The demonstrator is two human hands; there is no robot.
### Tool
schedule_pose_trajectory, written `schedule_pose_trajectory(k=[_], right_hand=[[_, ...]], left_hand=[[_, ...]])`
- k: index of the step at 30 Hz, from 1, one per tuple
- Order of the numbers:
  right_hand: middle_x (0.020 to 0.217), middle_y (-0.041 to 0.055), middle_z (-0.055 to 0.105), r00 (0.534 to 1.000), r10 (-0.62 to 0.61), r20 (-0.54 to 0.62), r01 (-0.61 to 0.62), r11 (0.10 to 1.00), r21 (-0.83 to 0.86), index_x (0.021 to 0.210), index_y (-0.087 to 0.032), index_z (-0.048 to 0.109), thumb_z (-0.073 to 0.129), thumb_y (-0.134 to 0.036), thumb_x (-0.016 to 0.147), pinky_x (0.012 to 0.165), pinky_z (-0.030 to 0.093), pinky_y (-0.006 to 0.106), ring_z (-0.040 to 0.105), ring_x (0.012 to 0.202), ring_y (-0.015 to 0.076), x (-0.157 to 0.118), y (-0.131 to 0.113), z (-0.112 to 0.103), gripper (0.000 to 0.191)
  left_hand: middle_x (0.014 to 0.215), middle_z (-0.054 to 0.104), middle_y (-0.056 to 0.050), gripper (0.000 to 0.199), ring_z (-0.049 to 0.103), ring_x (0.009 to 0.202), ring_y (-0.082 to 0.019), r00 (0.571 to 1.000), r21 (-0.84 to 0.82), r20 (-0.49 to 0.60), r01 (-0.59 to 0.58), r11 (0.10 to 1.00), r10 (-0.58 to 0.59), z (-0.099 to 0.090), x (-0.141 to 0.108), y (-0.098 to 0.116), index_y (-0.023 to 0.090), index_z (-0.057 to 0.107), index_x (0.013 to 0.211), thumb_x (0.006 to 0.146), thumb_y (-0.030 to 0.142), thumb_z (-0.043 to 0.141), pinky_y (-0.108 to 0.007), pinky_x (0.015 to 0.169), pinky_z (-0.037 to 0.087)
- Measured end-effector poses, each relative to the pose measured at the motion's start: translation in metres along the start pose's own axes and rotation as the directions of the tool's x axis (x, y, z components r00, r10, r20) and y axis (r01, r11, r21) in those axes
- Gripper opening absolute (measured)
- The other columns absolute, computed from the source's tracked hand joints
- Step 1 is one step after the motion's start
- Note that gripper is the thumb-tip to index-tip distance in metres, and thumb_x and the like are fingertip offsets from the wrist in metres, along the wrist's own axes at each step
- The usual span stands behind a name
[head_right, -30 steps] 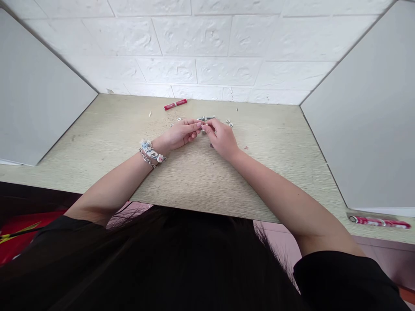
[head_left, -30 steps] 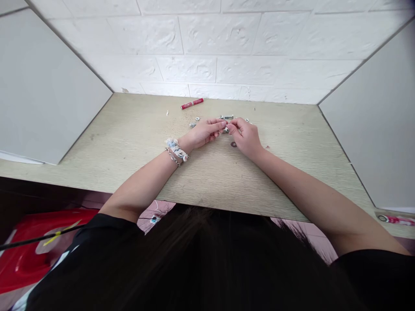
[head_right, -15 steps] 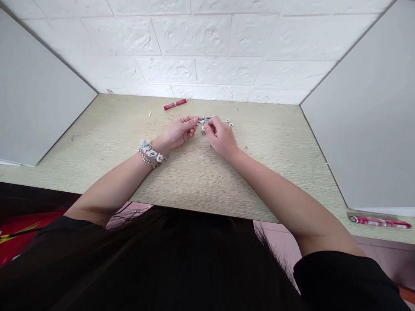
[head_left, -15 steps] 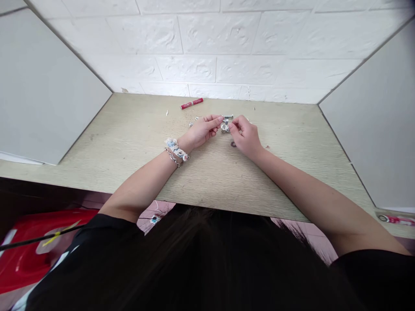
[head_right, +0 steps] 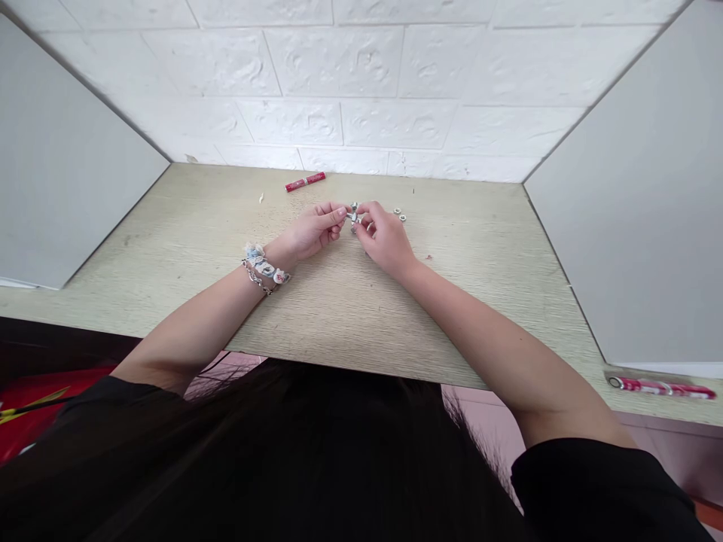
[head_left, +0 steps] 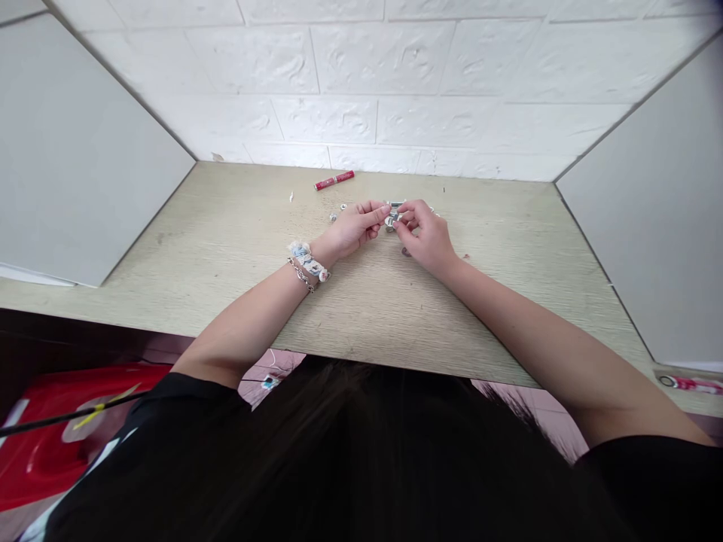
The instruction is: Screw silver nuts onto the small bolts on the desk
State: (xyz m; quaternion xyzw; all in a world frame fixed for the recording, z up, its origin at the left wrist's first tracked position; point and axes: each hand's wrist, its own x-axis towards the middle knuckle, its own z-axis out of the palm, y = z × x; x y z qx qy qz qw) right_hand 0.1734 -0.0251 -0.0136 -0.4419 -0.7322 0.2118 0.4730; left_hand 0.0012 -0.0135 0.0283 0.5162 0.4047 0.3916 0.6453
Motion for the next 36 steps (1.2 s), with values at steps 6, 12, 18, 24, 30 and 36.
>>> schedule_pose_trajectory(k=[6, 12, 18, 24, 30, 36], right_hand=[[0.076, -0.0023, 0.062, 1.0, -0.012, 0.0, 0.012, 0.999, -0.031, 0.098, -0.025, 0.055, 0.059, -0.042, 0.09, 0.074, 0.052, 0.036, 0.056, 0.066, 0.0149, 0.0, 0.0, 0.0, 0.019], [0.063, -0.0028, 0.056, 0.999, -0.037, 0.0, 0.037, 0.996, -0.079, 0.083, -0.023, 0.055, 0.048, -0.049, 0.096, 0.081, 0.047, 0.037, 0.054, 0.06, 0.0153, 0.002, -0.006, -0.003, 0.03], [0.054, -0.0043, 0.046, 0.995, -0.101, 0.019, 0.103, 0.975, -0.197, 0.067, -0.022, 0.042, 0.045, -0.043, 0.095, 0.084, 0.042, 0.038, 0.043, 0.054, 0.0133, 0.0, -0.009, 0.0, 0.035], [0.061, -0.007, 0.051, 0.991, -0.129, -0.039, 0.117, 0.968, -0.223, 0.092, -0.025, 0.049, 0.056, -0.028, 0.087, 0.088, 0.042, 0.039, 0.045, 0.055, 0.0131, -0.003, -0.004, 0.004, 0.009], [0.069, -0.0055, 0.059, 0.987, -0.162, -0.023, 0.152, 0.958, -0.243, 0.103, -0.025, 0.055, 0.056, -0.024, 0.085, 0.091, 0.043, 0.04, 0.05, 0.057, 0.0134, -0.002, 0.0, 0.004, 0.018], [0.072, -0.004, 0.062, 0.983, -0.183, 0.002, 0.177, 0.951, -0.253, 0.109, -0.024, 0.059, 0.055, -0.022, 0.087, 0.092, 0.044, 0.04, 0.051, 0.057, 0.0127, -0.002, -0.001, 0.003, 0.023]], left_hand=[[0.063, 0.052, 0.005, 0.018, 0.042, 0.051, -0.002, 1.0, -0.049, 0.022, -0.006, 0.999, 0.007, -0.001, 0.001, -0.001, 0.015, 0.06, 0.076, 0.092, 0.021, 0.066, -0.016, 0.053, 0.037], [0.061, 0.053, 0.006, 0.018, 0.042, 0.049, -0.001, 1.0, -0.071, -0.008, 0.005, 0.997, -0.006, 0.004, -0.002, 0.001, 0.015, 0.061, 0.076, 0.091, 0.021, 0.069, -0.015, 0.051, 0.037], [0.058, 0.054, 0.006, 0.021, 0.044, 0.047, 0.0, 1.0, -0.142, -0.004, -0.017, 0.99, 0.016, 0.004, 0.0, -0.001, 0.013, 0.059, 0.073, 0.089, 0.02, 0.071, -0.013, 0.049, 0.036], [0.056, 0.051, 0.007, 0.021, 0.044, 0.047, -0.001, 1.0, -0.191, -0.022, -0.004, 0.982, 0.0, 0.002, 0.002, -0.003, 0.012, 0.059, 0.073, 0.093, 0.017, 0.065, -0.013, 0.05, 0.037], [0.056, 0.051, 0.007, 0.019, 0.045, 0.047, 0.0, 0.996, -0.214, -0.088, -0.029, 0.976, 0.01, 0.002, 0.002, -0.002, 0.012, 0.061, 0.075, 0.092, 0.016, 0.066, -0.013, 0.051, 0.038], [0.056, 0.051, 0.007, 0.019, 0.045, 0.047, 0.0, 0.995, -0.216, -0.097, -0.04, 0.975, 0.019, 0.002, 0.001, -0.002, 0.012, 0.061, 0.075, 0.094, 0.016, 0.064, -0.012, 0.05, 0.039]])
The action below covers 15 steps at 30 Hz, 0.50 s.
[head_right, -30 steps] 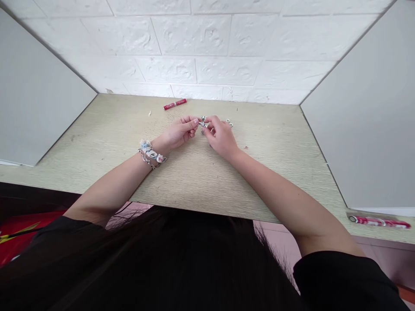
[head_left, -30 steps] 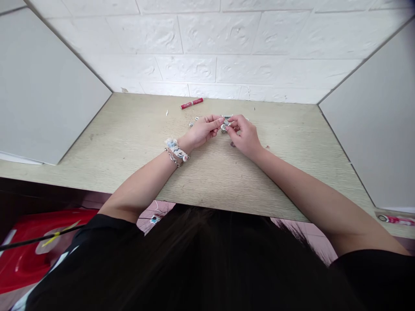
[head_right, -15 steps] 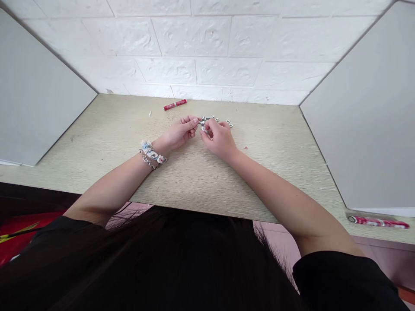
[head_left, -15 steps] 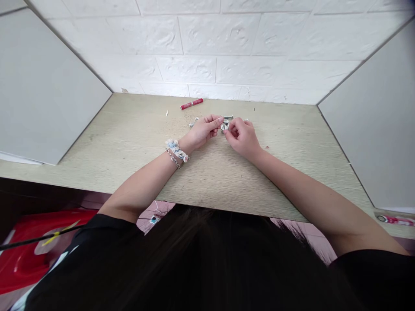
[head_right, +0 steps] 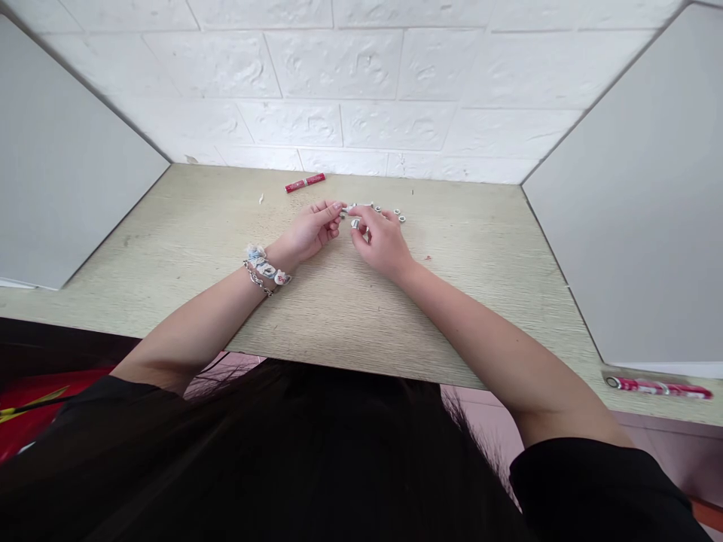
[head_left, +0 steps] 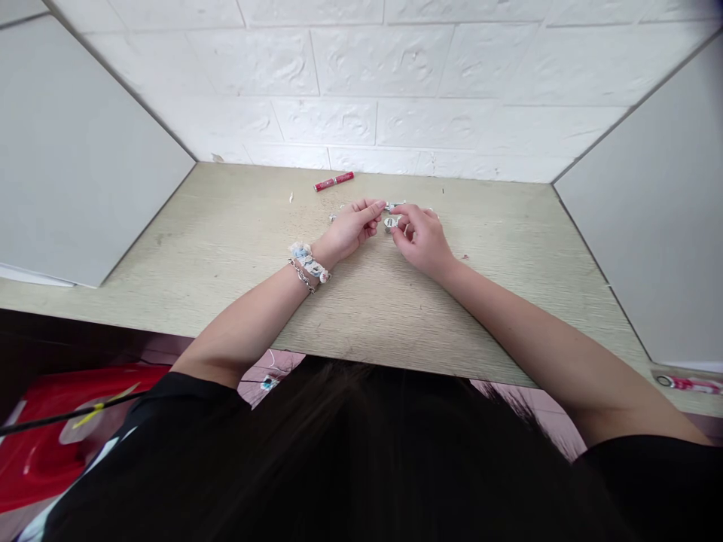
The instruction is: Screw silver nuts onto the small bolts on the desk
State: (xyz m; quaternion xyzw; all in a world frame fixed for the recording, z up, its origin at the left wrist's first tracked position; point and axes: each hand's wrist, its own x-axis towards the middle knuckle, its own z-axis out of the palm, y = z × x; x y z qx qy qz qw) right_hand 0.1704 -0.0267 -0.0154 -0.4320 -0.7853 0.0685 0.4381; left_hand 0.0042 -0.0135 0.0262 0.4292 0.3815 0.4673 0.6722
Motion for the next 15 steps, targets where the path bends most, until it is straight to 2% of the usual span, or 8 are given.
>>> schedule_pose_trajectory(k=[9, 15], right_hand=[[0.086, 0.0015, 0.069, 0.996, -0.046, 0.073, 0.047, 0.999, -0.018, 0.126, -0.023, 0.058, 0.05, -0.019, 0.088, 0.097, 0.046, 0.045, 0.06, 0.069, 0.0169, -0.0018, 0.0005, 0.0004, 0.039], [0.092, 0.0041, 0.068, 0.995, -0.017, 0.101, 0.015, 1.0, 0.013, 0.132, -0.022, 0.056, 0.049, -0.023, 0.092, 0.086, 0.051, 0.042, 0.061, 0.074, 0.0188, 0.001, 0.0018, -0.0015, 0.04]], left_hand=[[0.055, 0.052, 0.007, 0.023, 0.046, 0.046, 0.0, 1.0, 0.014, 0.021, 0.011, 1.0, -0.011, -0.0005, -0.0007, 0.0012, 0.012, 0.061, 0.072, 0.092, 0.019, 0.067, -0.012, 0.051, 0.039], [0.055, 0.051, 0.006, 0.024, 0.046, 0.046, 0.0, 0.998, 0.005, 0.063, 0.013, 1.0, -0.014, 0.001, -0.0027, 0.0018, 0.012, 0.061, 0.072, 0.095, 0.016, 0.061, -0.012, 0.05, 0.039]])
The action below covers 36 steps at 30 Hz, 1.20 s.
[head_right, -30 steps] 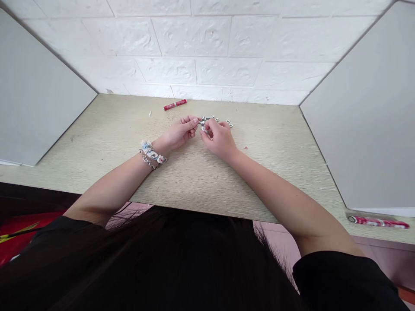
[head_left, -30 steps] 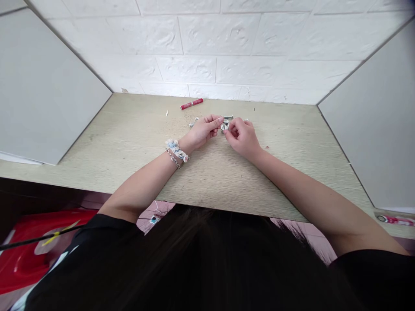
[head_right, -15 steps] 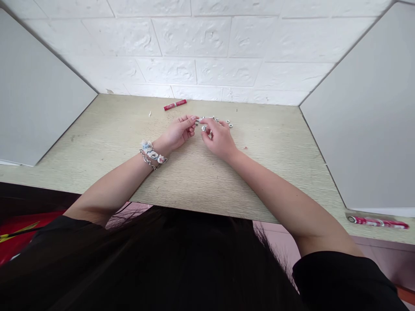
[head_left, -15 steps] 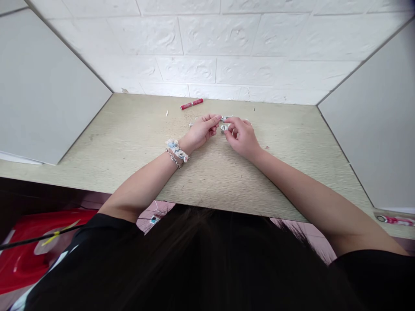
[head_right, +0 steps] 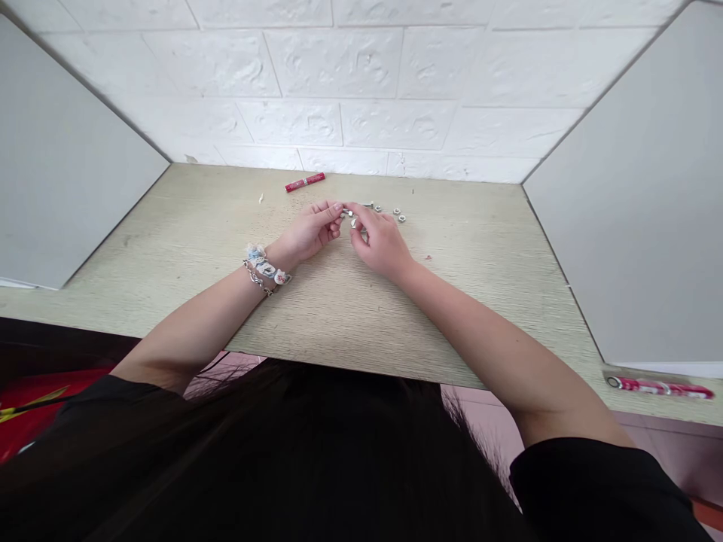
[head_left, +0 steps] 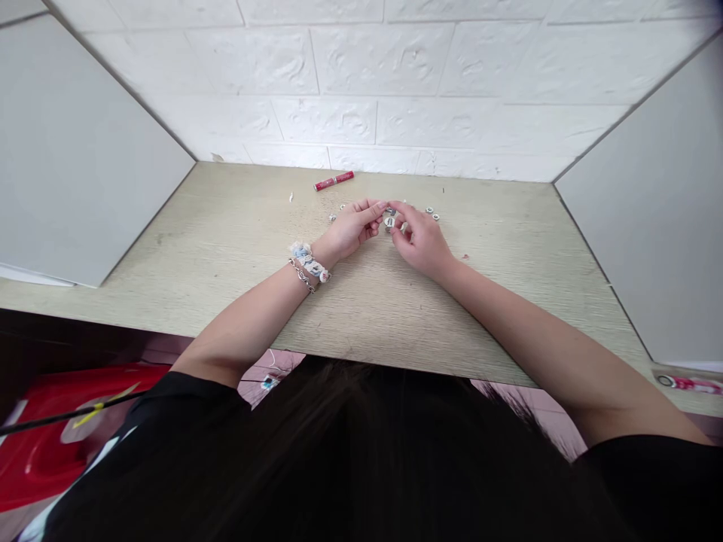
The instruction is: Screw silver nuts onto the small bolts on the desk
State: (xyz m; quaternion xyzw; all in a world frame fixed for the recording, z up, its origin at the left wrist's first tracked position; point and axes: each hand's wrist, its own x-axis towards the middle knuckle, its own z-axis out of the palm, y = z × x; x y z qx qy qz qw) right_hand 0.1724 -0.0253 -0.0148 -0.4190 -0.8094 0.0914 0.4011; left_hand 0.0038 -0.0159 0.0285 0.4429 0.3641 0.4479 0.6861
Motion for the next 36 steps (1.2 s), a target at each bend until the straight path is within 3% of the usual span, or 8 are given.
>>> schedule_pose_trajectory(k=[6, 11, 26, 36], right_hand=[[0.09, 0.0035, 0.067, 0.997, 0.079, -0.006, -0.078, 0.993, 0.085, 0.128, -0.021, 0.059, 0.05, -0.024, 0.092, 0.07, 0.052, 0.034, 0.057, 0.066, 0.0157, 0.0015, 0.0031, 0.0001, 0.037], [0.095, 0.0068, 0.07, 1.0, -0.001, -0.007, 0.002, 0.997, 0.075, 0.117, -0.02, 0.065, 0.048, -0.022, 0.09, 0.07, 0.053, 0.033, 0.062, 0.076, 0.0179, 0.0011, 0.0005, -0.0001, 0.032], [0.101, 0.0056, 0.068, 0.997, -0.001, 0.072, -0.002, 0.999, 0.045, 0.137, -0.024, 0.051, 0.048, -0.02, 0.09, 0.076, 0.054, 0.035, 0.065, 0.084, 0.0198, -0.0022, -0.0048, -0.0021, 0.048], [0.089, 0.0029, 0.067, 0.994, 0.035, 0.107, -0.038, 0.999, 0.028, 0.14, -0.023, 0.047, 0.05, -0.023, 0.089, 0.067, 0.05, 0.033, 0.061, 0.07, 0.0177, -0.0026, -0.0033, -0.0022, 0.051]], left_hand=[[0.057, 0.052, 0.007, 0.02, 0.048, 0.048, 0.0, 1.0, -0.045, 0.008, 0.001, 0.999, 0.0, -0.0001, 0.0004, -0.0001, 0.012, 0.062, 0.076, 0.095, 0.017, 0.063, -0.011, 0.053, 0.041], [0.056, 0.053, 0.007, 0.019, 0.048, 0.049, 0.0, 0.999, -0.059, -0.035, -0.025, 0.998, 0.022, -0.0029, 0.0038, -0.0005, 0.013, 0.062, 0.076, 0.095, 0.017, 0.063, -0.012, 0.054, 0.041], [0.057, 0.051, 0.007, 0.024, 0.047, 0.049, -0.001, 0.999, -0.028, -0.041, -0.004, 1.0, 0.003, -0.0004, 0.0013, 0.0014, 0.013, 0.059, 0.072, 0.093, 0.022, 0.066, -0.014, 0.053, 0.04], [0.057, 0.053, 0.006, 0.026, 0.047, 0.047, 0.0, 0.999, -0.035, -0.036, 0.026, 0.999, -0.027, -0.0015, 0.0017, 0.0019, 0.013, 0.058, 0.071, 0.095, 0.021, 0.062, -0.013, 0.052, 0.039]])
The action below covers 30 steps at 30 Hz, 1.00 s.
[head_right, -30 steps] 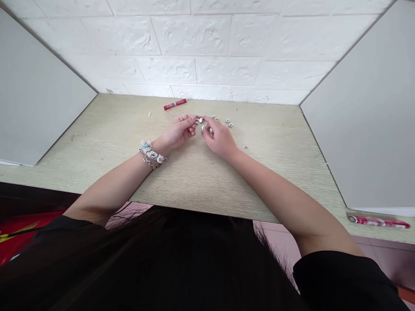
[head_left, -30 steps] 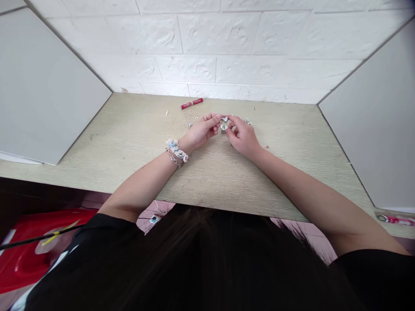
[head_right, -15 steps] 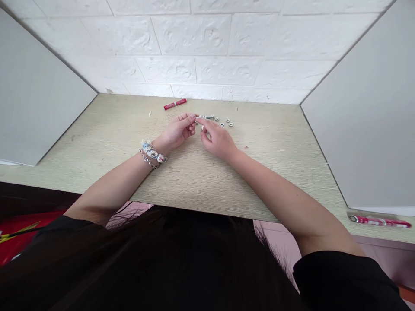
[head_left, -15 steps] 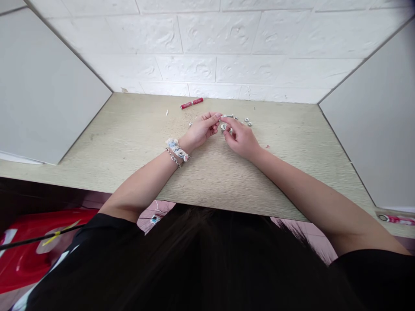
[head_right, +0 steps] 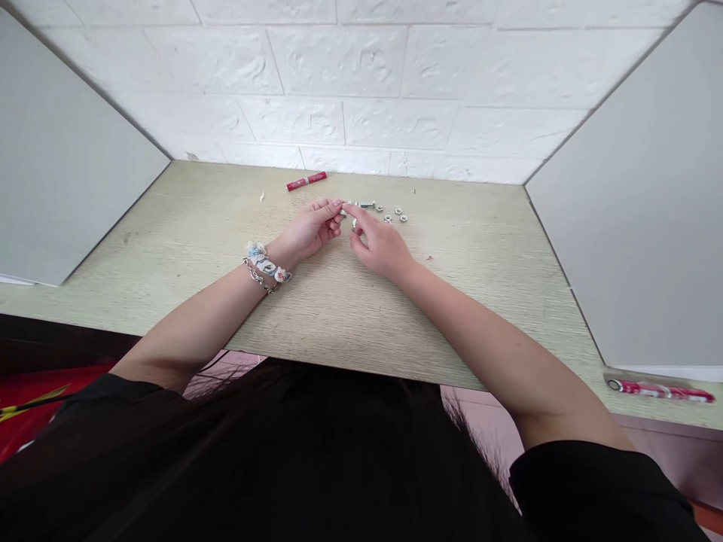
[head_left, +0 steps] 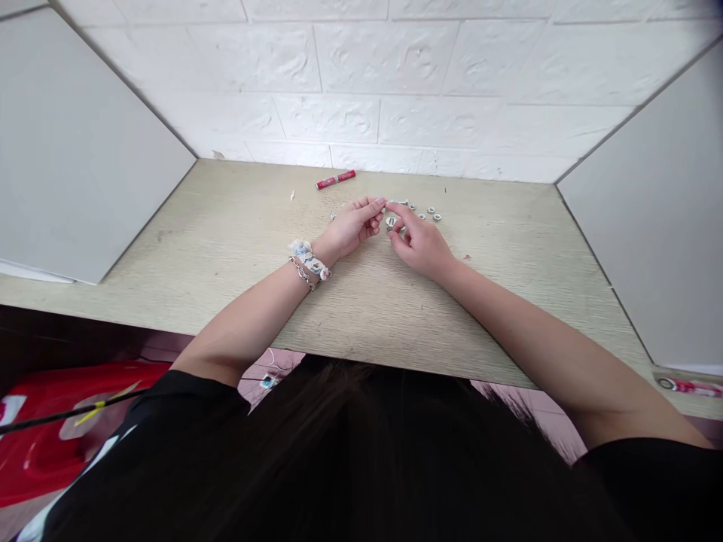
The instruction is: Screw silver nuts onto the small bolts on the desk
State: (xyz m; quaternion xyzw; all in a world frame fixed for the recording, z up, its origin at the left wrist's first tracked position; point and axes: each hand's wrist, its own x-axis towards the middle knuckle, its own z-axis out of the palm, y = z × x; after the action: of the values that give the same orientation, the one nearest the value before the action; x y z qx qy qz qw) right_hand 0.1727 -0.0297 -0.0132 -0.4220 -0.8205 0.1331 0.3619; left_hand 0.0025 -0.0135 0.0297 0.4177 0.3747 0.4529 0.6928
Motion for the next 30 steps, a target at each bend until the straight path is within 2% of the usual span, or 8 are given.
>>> schedule_pose_trajectory(k=[5, 10, 15, 19, 25, 30], right_hand=[[0.089, 0.0024, 0.068, 0.999, 0.039, -0.015, -0.039, 0.998, 0.044, 0.14, -0.024, 0.046, 0.05, -0.025, 0.088, 0.066, 0.05, 0.034, 0.06, 0.066, 0.0175, 0.0002, 0.0021, 0.0016, 0.052], [0.082, -0.0002, 0.067, 0.994, 0.082, -0.067, -0.074, 0.992, 0.105, 0.131, -0.024, 0.054, 0.051, -0.027, 0.09, 0.062, 0.049, 0.031, 0.053, 0.055, 0.0136, 0.0018, 0.0032, 0.0014, 0.042], [0.074, -0.0016, 0.066, 0.99, 0.124, -0.069, -0.116, 0.986, 0.118, 0.125, -0.02, 0.059, 0.052, -0.026, 0.089, 0.061, 0.049, 0.029, 0.052, 0.053, 0.0126, 0.004, 0.0034, 0.0011, 0.037], [0.078, 0.0011, 0.069, 0.992, 0.104, -0.064, -0.099, 0.992, 0.075, 0.111, -0.02, 0.066, 0.05, -0.025, 0.089, 0.063, 0.049, 0.031, 0.054, 0.055, 0.0134, 0.0032, 0.0019, 0.001, 0.027], [0.081, 0.0009, 0.07, 0.999, 0.027, -0.041, -0.026, 0.999, 0.04, 0.126, -0.023, 0.061, 0.05, -0.024, 0.089, 0.062, 0.048, 0.031, 0.054, 0.054, 0.0137, -0.0004, -0.0033, -0.0012, 0.038], [0.084, 0.0005, 0.069, 0.995, 0.074, -0.071, -0.07, 0.996, 0.059, 0.132, -0.023, 0.055, 0.051, -0.025, 0.09, 0.062, 0.049, 0.031, 0.054, 0.055, 0.0133, 0.0001, -0.001, -0.0003, 0.042]], left_hand=[[0.057, 0.054, 0.005, 0.028, 0.047, 0.046, -0.001, 0.999, 0.025, 0.05, 0.011, 1.0, -0.012, 0.0006, -0.0003, -0.0031, 0.013, 0.057, 0.069, 0.095, 0.021, 0.062, -0.014, 0.05, 0.039], [0.057, 0.054, 0.005, 0.025, 0.048, 0.047, -0.001, 0.997, 0.037, 0.071, 0.002, 0.999, -0.004, 0.003, -0.0015, -0.0061, 0.013, 0.059, 0.071, 0.094, 0.022, 0.065, -0.013, 0.05, 0.039], [0.058, 0.055, 0.005, 0.024, 0.048, 0.047, -0.001, 0.999, 0.027, 0.038, -0.007, 1.0, 0.006, 0.0029, -0.0011, -0.0059, 0.012, 0.059, 0.072, 0.095, 0.018, 0.062, -0.014, 0.05, 0.039], [0.057, 0.053, 0.006, 0.025, 0.047, 0.047, 0.0, 0.999, 0.025, -0.028, -0.02, 0.999, 0.021, 0.0026, 0.0001, -0.004, 0.012, 0.058, 0.07, 0.093, 0.02, 0.065, -0.013, 0.051, 0.04], [0.056, 0.052, 0.006, 0.026, 0.046, 0.047, 0.0, 0.998, 0.044, -0.046, -0.029, 0.999, 0.031, 0.0025, 0.0005, -0.0029, 0.013, 0.058, 0.069, 0.092, 0.021, 0.067, -0.013, 0.051, 0.039], [0.057, 0.053, 0.005, 0.025, 0.046, 0.048, -0.001, 0.999, 0.072, -0.011, -0.033, 0.997, 0.034, 0.0017, -0.0001, -0.0048, 0.013, 0.06, 0.07, 0.093, 0.02, 0.066, -0.014, 0.051, 0.039]])
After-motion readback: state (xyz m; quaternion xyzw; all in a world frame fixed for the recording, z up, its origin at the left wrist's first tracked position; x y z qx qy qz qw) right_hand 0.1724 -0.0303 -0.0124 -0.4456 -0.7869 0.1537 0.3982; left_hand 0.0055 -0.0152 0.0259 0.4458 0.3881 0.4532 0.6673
